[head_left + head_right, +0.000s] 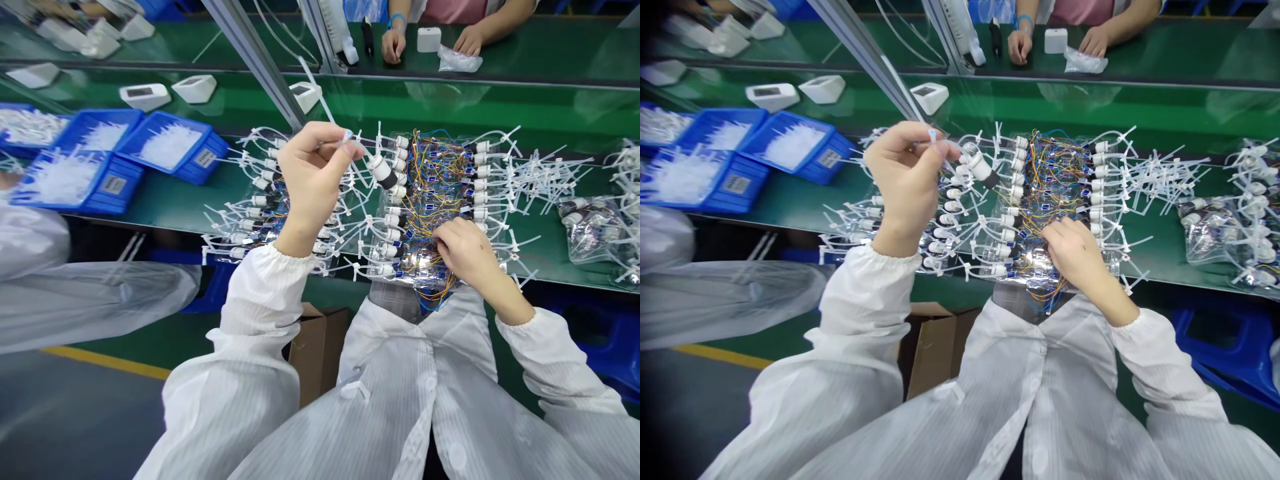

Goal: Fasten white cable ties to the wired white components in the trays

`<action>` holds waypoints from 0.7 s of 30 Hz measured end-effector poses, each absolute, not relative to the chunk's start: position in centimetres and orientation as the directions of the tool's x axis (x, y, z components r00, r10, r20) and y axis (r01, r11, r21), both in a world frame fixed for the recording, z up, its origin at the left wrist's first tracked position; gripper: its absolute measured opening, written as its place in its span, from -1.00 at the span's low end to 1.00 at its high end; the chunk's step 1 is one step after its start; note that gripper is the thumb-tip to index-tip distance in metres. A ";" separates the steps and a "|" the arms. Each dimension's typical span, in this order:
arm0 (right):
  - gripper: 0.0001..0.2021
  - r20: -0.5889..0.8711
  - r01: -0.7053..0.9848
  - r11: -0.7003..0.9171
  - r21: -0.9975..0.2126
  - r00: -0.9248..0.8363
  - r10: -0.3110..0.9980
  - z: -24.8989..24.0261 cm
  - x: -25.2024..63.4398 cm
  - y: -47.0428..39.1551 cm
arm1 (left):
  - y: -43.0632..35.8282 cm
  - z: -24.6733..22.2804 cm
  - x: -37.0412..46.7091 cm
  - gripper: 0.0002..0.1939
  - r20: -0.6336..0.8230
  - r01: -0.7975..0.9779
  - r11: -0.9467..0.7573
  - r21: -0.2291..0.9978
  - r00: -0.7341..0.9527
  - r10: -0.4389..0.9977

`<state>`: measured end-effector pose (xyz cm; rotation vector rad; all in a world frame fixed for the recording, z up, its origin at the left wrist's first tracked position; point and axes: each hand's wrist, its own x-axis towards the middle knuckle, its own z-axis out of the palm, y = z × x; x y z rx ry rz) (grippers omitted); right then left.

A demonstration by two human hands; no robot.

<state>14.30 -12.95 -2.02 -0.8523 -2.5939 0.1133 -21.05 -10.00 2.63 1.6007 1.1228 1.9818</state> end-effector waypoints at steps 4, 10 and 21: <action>-0.66 0.409 0.533 0.830 -0.164 -0.729 0.549 -2.0 14.3 -13.2 | -10.3 3.2 -21.2 -0.52 0.657 0.200 -0.627 0.753 -0.280 0.700; -0.68 0.388 0.437 0.879 -0.188 -0.789 0.476 -2.1 14.5 -13.3 | -11.8 5.1 -21.0 -0.34 0.619 0.218 -0.584 0.782 -0.384 0.685; -0.72 0.436 0.461 0.859 -0.223 -0.741 0.510 6.5 15.7 -13.1 | -11.0 3.1 -21.7 -0.46 0.644 0.164 -0.653 0.740 -0.454 0.616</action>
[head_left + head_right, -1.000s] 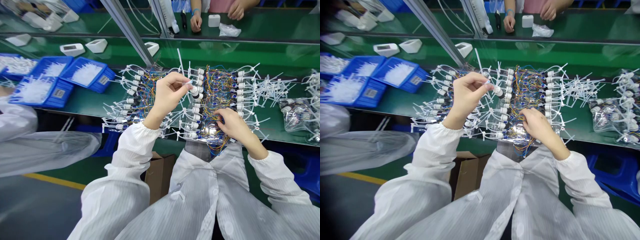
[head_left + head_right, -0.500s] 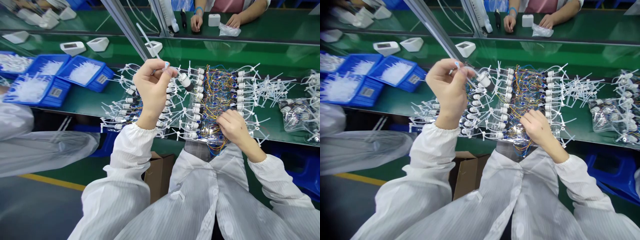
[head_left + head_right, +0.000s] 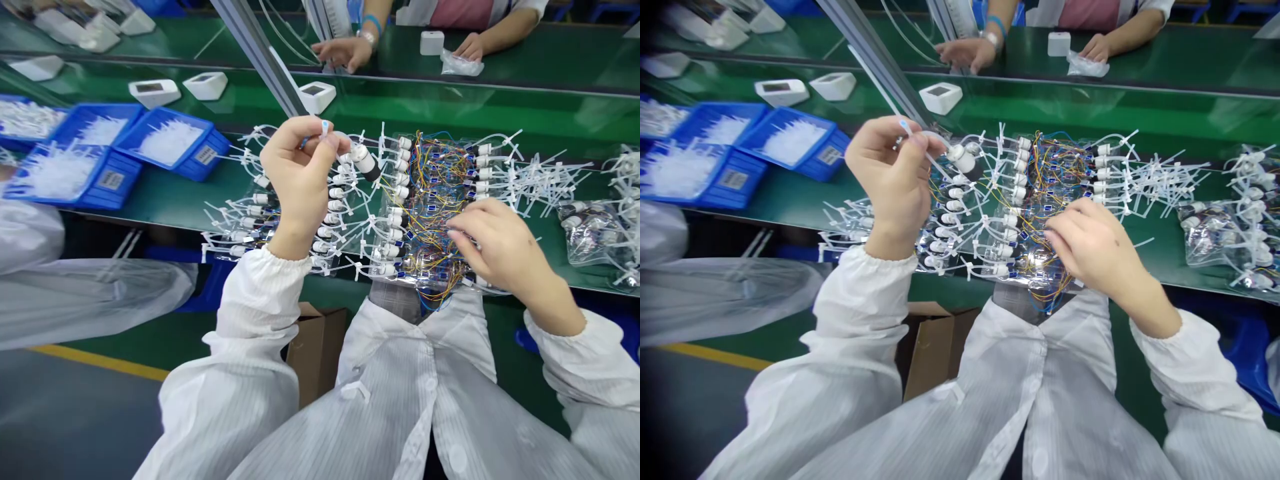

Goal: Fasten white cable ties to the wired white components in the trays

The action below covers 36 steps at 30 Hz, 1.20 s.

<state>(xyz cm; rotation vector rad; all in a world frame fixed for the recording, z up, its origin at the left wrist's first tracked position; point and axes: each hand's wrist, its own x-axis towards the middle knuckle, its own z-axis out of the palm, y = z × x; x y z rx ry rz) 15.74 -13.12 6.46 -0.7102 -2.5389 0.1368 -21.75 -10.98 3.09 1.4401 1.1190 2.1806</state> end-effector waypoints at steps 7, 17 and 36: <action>-0.67 0.097 0.508 0.763 -0.400 -0.804 0.587 7.2 12.9 -8.1 | -11.1 3.1 -21.7 -0.62 0.635 0.105 -0.658 0.746 -0.409 0.655; -0.83 0.008 0.468 0.726 -0.504 -0.838 0.546 3.4 12.2 -7.5 | -11.3 2.8 -21.7 -0.50 0.624 0.154 -0.638 0.755 -0.470 0.624; -0.74 0.204 0.312 0.876 -0.368 -0.892 0.404 3.9 13.3 -8.1 | -11.8 4.1 -21.6 -0.44 0.637 0.163 -0.656 0.737 -0.491 0.595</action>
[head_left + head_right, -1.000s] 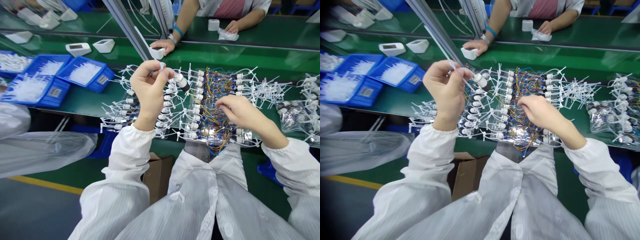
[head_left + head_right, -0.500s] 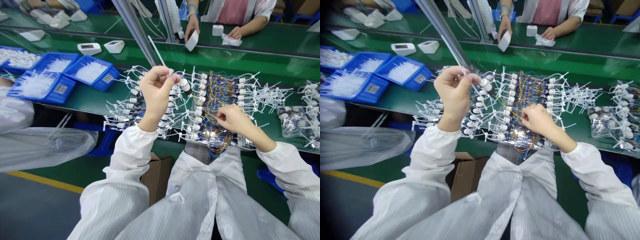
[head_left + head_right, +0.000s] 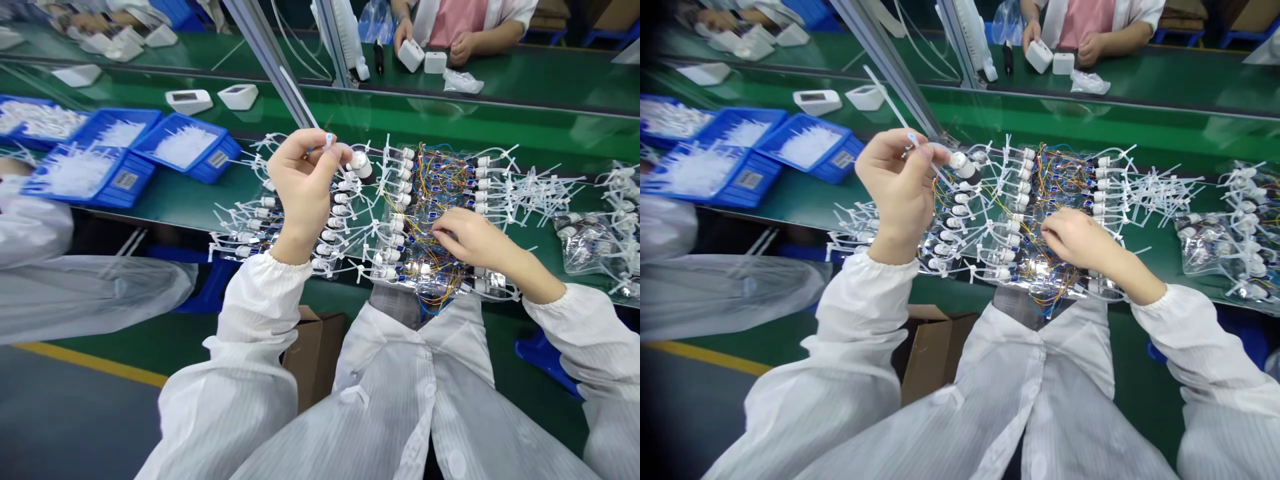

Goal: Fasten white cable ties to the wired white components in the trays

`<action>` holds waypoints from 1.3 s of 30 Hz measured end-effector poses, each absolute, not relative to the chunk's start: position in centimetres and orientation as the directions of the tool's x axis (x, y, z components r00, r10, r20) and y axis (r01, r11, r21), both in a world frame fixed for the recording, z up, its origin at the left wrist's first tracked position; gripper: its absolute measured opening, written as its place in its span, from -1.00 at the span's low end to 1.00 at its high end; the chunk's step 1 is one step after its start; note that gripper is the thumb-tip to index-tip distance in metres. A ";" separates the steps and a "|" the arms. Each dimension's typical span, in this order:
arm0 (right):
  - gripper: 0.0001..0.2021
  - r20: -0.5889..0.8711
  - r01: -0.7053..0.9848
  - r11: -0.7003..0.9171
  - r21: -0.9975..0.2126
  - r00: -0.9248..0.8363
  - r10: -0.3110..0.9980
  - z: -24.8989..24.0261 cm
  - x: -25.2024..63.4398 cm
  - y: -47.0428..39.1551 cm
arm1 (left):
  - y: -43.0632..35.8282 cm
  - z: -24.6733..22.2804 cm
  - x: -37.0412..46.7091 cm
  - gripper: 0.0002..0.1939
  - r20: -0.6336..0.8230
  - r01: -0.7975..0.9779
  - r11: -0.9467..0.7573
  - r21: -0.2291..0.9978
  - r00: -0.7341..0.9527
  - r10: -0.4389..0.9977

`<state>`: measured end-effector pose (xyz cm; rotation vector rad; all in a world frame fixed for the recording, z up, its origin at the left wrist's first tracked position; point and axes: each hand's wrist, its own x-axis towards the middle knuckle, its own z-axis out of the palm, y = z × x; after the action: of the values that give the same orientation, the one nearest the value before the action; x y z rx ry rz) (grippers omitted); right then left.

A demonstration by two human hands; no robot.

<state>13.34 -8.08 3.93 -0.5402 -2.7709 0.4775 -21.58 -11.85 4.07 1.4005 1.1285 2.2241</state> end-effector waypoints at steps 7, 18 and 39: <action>-0.89 0.080 0.337 0.826 -0.451 -0.907 0.414 4.3 10.4 -7.0 | -12.7 4.9 -20.8 -0.45 0.654 0.179 -0.675 0.716 -0.510 0.559; -0.74 0.151 0.380 0.538 -0.753 -0.695 0.703 4.3 10.0 -5.0 | -16.5 7.7 -23.9 -0.34 0.644 0.105 -0.783 0.613 -0.640 0.419; -0.67 0.180 0.002 0.215 -0.977 -0.538 0.823 12.5 19.7 -7.5 | -29.0 5.2 -24.7 -0.76 0.372 0.170 -0.390 0.905 -0.761 0.532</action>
<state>19.68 -7.47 12.49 -0.7731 -1.7511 1.4063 -24.74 -29.04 5.24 0.9506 1.5790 2.2461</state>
